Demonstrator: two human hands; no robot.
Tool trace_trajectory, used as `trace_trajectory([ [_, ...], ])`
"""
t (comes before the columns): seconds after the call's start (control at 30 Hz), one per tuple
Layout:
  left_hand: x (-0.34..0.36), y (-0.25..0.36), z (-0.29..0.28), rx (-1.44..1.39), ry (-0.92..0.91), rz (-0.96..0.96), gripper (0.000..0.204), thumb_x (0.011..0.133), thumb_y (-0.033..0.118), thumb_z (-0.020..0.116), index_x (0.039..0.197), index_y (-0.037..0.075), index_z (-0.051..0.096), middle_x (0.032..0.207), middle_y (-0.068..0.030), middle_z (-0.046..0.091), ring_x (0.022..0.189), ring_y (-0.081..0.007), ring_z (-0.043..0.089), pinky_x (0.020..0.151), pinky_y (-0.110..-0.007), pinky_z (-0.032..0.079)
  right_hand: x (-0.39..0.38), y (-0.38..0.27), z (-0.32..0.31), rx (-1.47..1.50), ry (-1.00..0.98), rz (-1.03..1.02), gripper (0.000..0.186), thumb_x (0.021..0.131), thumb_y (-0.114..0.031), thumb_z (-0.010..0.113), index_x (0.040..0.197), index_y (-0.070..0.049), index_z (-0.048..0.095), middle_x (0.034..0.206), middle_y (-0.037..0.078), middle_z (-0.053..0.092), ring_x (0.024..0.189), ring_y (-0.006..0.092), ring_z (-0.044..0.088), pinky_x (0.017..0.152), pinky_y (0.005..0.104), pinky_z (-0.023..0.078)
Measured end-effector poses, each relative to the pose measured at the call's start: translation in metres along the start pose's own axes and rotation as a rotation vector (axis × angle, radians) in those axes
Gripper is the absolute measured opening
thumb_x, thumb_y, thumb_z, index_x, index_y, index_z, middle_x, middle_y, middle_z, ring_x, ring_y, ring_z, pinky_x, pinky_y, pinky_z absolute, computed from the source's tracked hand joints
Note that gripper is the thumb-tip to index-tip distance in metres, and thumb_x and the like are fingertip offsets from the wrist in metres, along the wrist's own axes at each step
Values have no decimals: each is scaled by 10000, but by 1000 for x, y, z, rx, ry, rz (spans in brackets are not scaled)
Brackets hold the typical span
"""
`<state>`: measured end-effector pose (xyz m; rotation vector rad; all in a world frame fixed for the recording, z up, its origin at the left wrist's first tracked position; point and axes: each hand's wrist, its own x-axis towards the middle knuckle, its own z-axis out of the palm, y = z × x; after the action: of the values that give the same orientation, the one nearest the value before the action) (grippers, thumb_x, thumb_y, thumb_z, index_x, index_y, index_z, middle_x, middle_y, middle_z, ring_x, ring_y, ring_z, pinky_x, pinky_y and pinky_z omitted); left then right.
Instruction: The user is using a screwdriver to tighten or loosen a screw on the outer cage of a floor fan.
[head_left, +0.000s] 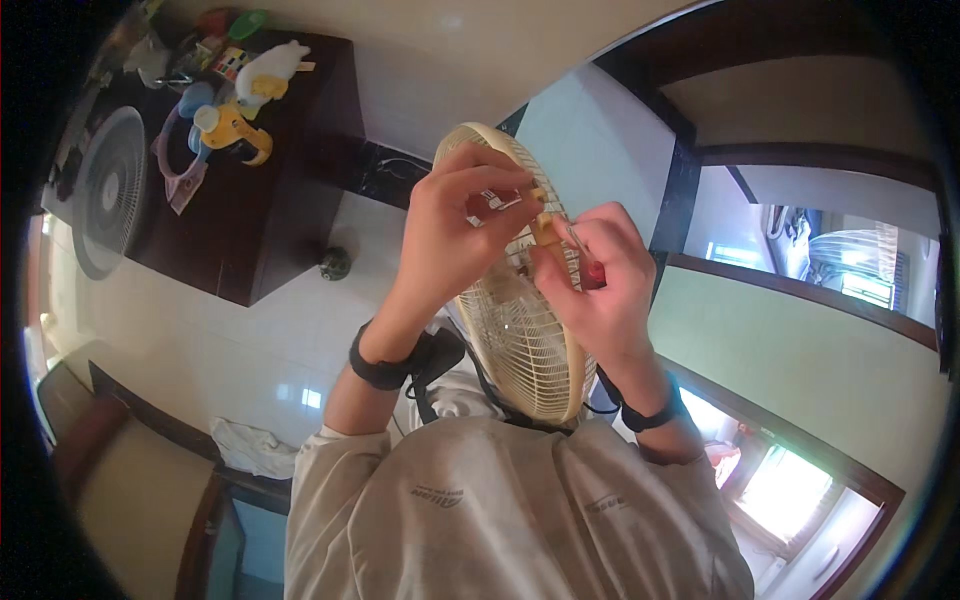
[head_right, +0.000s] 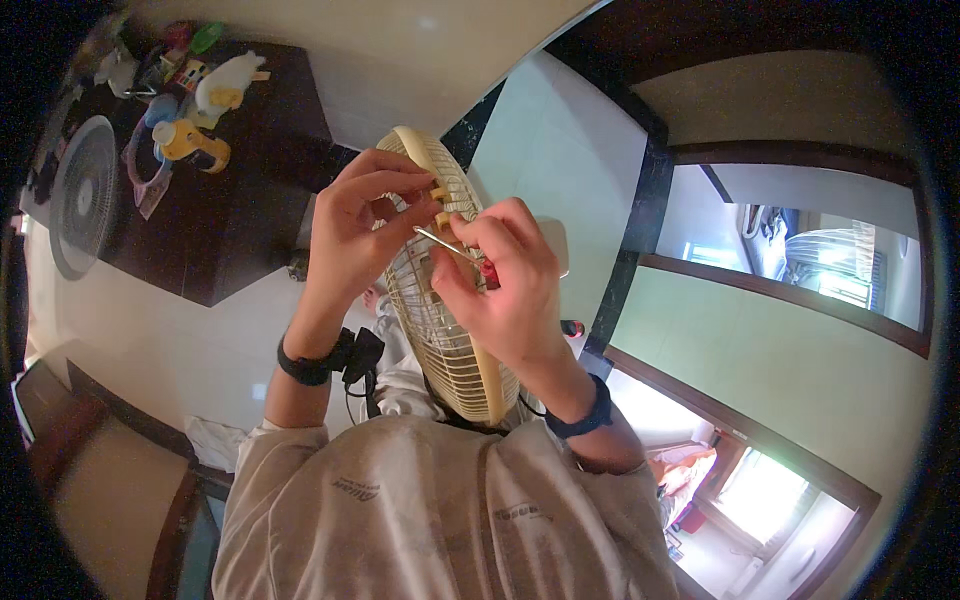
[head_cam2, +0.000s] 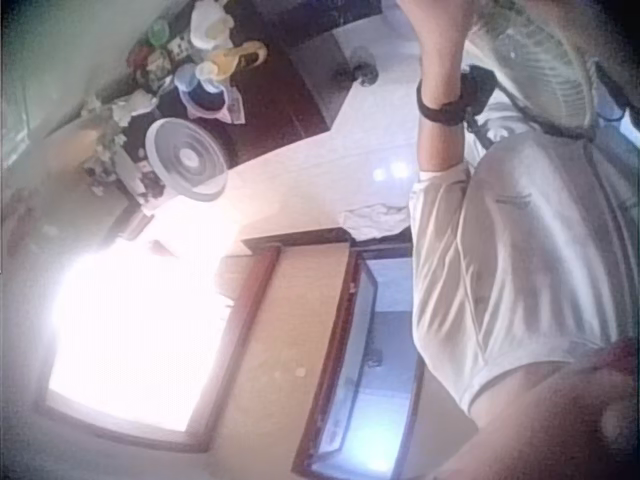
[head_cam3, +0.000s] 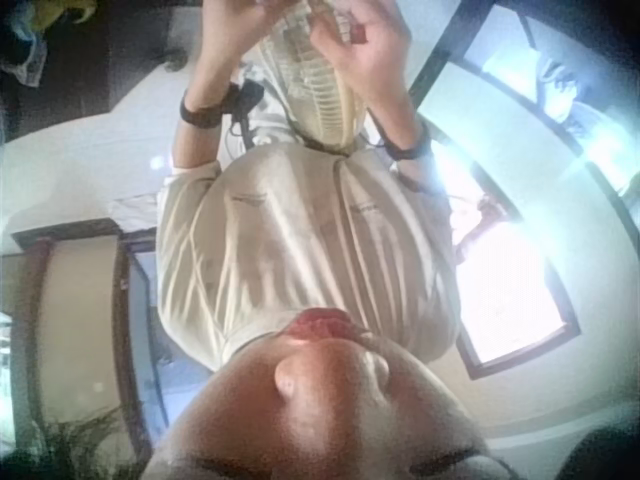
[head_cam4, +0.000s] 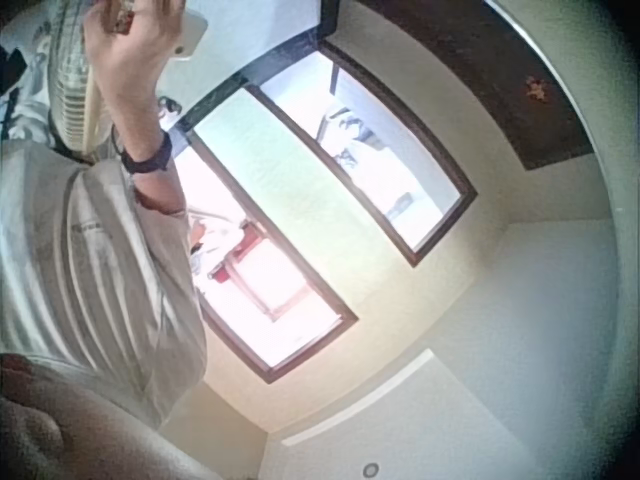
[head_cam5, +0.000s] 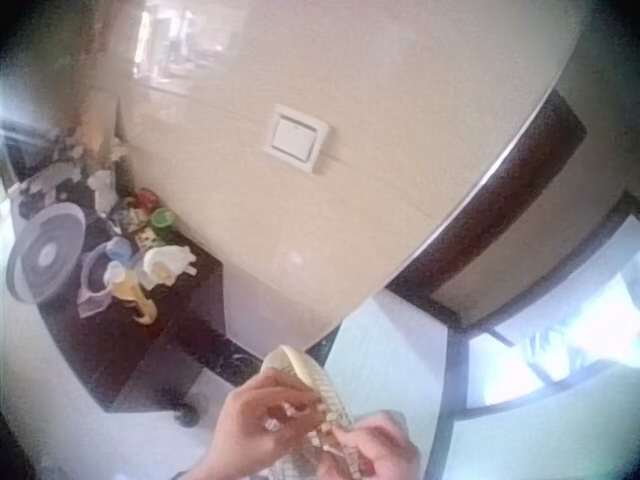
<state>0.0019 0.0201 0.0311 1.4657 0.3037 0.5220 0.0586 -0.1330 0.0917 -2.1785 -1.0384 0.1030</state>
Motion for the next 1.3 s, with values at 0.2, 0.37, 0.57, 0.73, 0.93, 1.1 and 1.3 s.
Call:
trace_trajectory([
  [0.2,0,0,-4,11,-54,12,202,770,-40,717,970,-29,702,1009,-59,628,801,-59,592,603,-176,454,1,2,8,44,64,31,208,747,-92,727,919,-17,637,818,65,563,613,148,547,517,260,421],
  [0.37,0,1,-7,19,-67,7,192,772,-32,711,962,-22,699,988,-53,620,794,-58,580,589,-173,434,3,-1,7,50,37,55,217,745,-98,738,923,-24,640,819,50,572,584,105,513,495,236,399],
  [0.57,3,3,-4,19,-46,76,129,748,-11,676,877,-7,682,905,-68,642,717,-158,639,601,-261,504,0,0,7,72,60,67,242,727,-83,759,938,-38,650,862,40,600,558,76,481,488,219,389],
  [0.73,4,-2,-7,51,-117,166,158,777,-63,644,927,-20,662,958,-66,612,779,-123,605,594,-216,468,-3,2,7,60,63,48,268,724,-83,764,966,-42,658,889,40,608,575,77,484,500,214,401],
  [0.93,4,-1,-10,43,-149,175,154,779,-71,644,923,-20,665,964,-68,618,790,-126,615,593,-218,477,0,-1,6,43,75,10,266,729,-84,765,973,-36,671,894,56,609,606,97,514,504,225,416],
  [1.1,5,-2,-11,33,-166,185,151,783,-71,639,920,-16,667,958,-70,624,792,-136,624,608,-229,492,2,-5,-1,9,-31,111,214,735,-85,767,916,-23,671,881,56,609,635,118,532,495,241,426],
  [1.3,8,3,-10,52,-177,215,160,784,-81,616,920,-12,665,930,-73,625,791,-154,633,618,-238,501,2,-1,-1,13,34,14,263,699,-52,766,937,-22,658,886,52,605,626,113,525,506,233,423],
])
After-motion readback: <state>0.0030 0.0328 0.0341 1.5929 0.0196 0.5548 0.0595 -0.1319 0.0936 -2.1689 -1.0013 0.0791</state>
